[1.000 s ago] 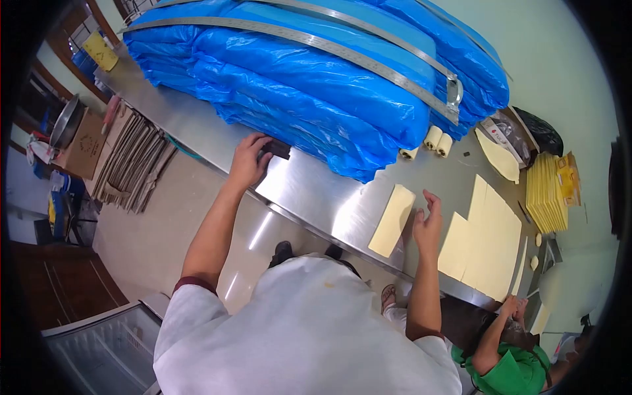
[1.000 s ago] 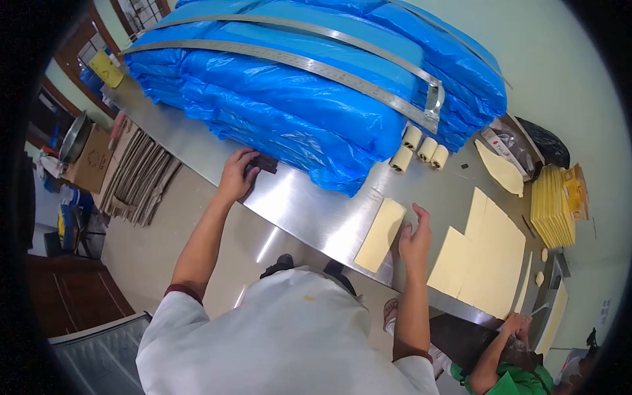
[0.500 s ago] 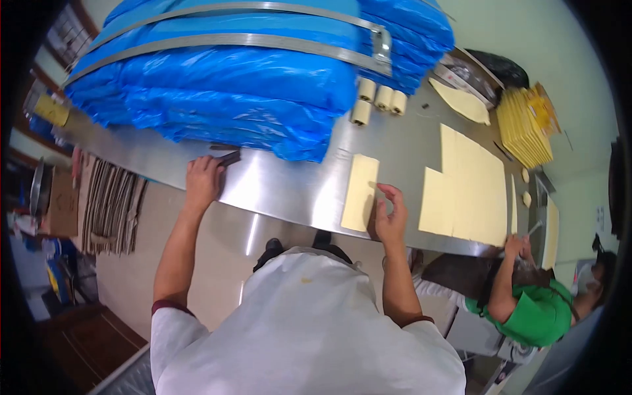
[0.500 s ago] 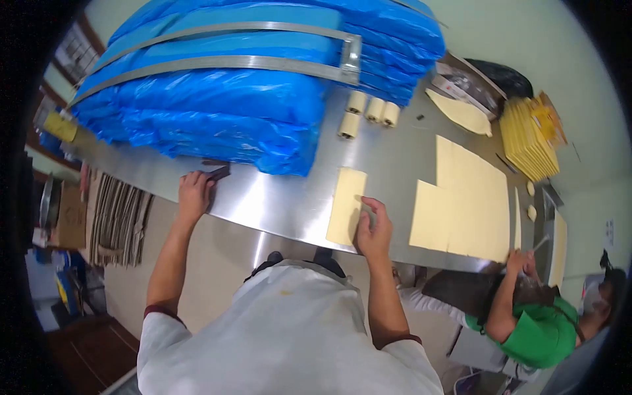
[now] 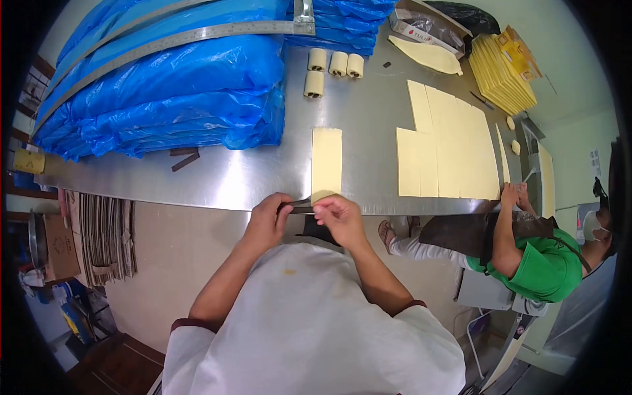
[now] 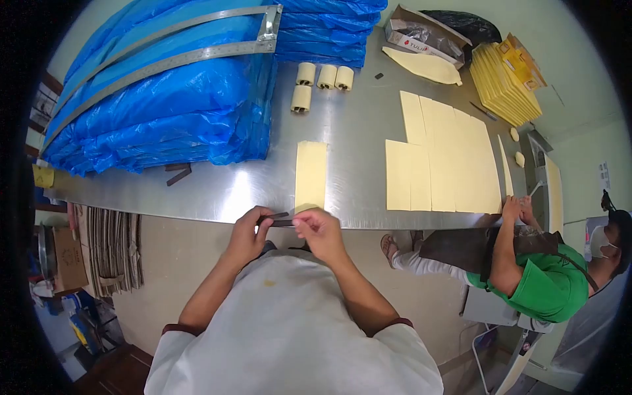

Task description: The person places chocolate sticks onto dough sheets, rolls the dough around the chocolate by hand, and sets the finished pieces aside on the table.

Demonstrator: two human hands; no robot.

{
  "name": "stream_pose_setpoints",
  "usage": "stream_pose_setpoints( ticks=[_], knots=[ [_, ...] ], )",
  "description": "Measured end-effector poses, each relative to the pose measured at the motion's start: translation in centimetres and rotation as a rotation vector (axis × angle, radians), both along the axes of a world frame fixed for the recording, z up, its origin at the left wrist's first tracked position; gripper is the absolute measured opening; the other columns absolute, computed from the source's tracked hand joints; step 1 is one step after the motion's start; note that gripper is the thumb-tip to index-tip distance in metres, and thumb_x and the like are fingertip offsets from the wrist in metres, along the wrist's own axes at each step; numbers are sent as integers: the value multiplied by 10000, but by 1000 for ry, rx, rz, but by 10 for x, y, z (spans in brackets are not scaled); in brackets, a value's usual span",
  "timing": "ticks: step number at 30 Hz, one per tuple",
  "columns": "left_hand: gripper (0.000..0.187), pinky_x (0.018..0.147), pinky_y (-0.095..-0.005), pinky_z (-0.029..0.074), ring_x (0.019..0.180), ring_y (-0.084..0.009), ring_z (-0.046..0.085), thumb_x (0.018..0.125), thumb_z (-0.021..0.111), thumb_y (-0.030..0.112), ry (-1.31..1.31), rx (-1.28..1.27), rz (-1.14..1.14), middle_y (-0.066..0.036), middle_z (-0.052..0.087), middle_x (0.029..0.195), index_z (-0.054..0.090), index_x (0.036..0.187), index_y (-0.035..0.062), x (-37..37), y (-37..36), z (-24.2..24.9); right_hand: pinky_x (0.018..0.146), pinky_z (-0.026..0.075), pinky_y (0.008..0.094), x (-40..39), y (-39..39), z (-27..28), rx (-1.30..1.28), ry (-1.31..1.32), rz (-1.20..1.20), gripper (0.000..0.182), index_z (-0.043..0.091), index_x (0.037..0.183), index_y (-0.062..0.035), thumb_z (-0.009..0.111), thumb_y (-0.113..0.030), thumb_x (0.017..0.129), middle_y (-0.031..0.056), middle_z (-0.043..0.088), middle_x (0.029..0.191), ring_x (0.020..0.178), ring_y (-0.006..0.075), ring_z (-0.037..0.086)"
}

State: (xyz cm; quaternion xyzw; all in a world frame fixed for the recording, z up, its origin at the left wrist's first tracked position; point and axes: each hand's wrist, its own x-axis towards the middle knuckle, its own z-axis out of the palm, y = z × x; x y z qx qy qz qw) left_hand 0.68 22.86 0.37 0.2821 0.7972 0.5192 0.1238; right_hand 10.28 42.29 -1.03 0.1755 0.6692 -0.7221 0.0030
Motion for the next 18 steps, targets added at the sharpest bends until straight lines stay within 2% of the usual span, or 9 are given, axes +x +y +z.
stream_pose_setpoints(
  ticks=[1,2,5,7,10,11,13,16,18],
  knots=[
    [111,743,-395,530,824,-352,677,942,641,56,-99,0,17,-185,683,923,626,1039,5,2,5,-1,692,546,240,1,6,-3,-6,-22,-15,267,658,1205,14,693,-36,945,56,694,967,789,84,640],
    [107,735,-383,530,813,-330,680,951,637,62,-121,8,14,-179,688,916,624,1040,3,3,9,-1,658,543,242,3,11,-6,-43,14,-82,227,683,1144,9,715,-73,936,48,694,889,756,93,643],
    [102,716,-334,528,779,-241,673,975,621,69,-172,40,-17,-143,696,893,619,1040,-9,3,21,5,652,540,240,1,18,19,-60,-20,-55,218,679,1140,20,705,-66,942,53,703,871,741,92,641],
    [99,708,-284,519,758,-150,644,989,605,58,-176,78,-64,-95,693,878,616,1040,-25,2,31,3,647,533,236,1,29,8,-36,7,8,178,700,1102,19,704,-63,944,63,711,900,741,89,639],
    [86,710,-253,521,776,-102,631,1002,606,70,-643,207,-38,-49,672,892,610,1048,-3,-8,33,-11,660,528,253,2,37,-4,9,56,-39,132,724,1034,7,731,-47,914,68,720,926,763,108,651],
    [83,712,-249,523,781,-96,630,1003,607,72,-791,272,-20,-42,666,896,609,1050,3,-9,34,-12,663,528,263,3,40,-6,169,159,-29,137,723,1028,-2,739,-41,898,73,721,929,777,122,656],
    [83,726,-254,532,809,-92,635,983,637,53,-718,274,-8,-38,661,906,607,1046,8,-7,37,-21,667,529,284,2,45,-3,487,359,-7,154,722,1016,-19,755,-28,866,82,724,935,806,152,667],
    [105,733,-246,520,809,-91,634,958,669,33,-496,149,0,-36,666,908,611,1040,2,-4,37,-31,672,530,308,4,50,-6,735,455,27,163,718,988,-33,762,-16,832,100,719,957,846,192,669],
    [119,736,-242,513,805,-92,631,940,691,24,-341,57,-2,-37,670,908,616,1029,-3,0,38,-29,652,528,302,4,52,-9,762,503,13,148,713,971,-30,761,-13,832,94,711,945,846,195,666]
  ],
)
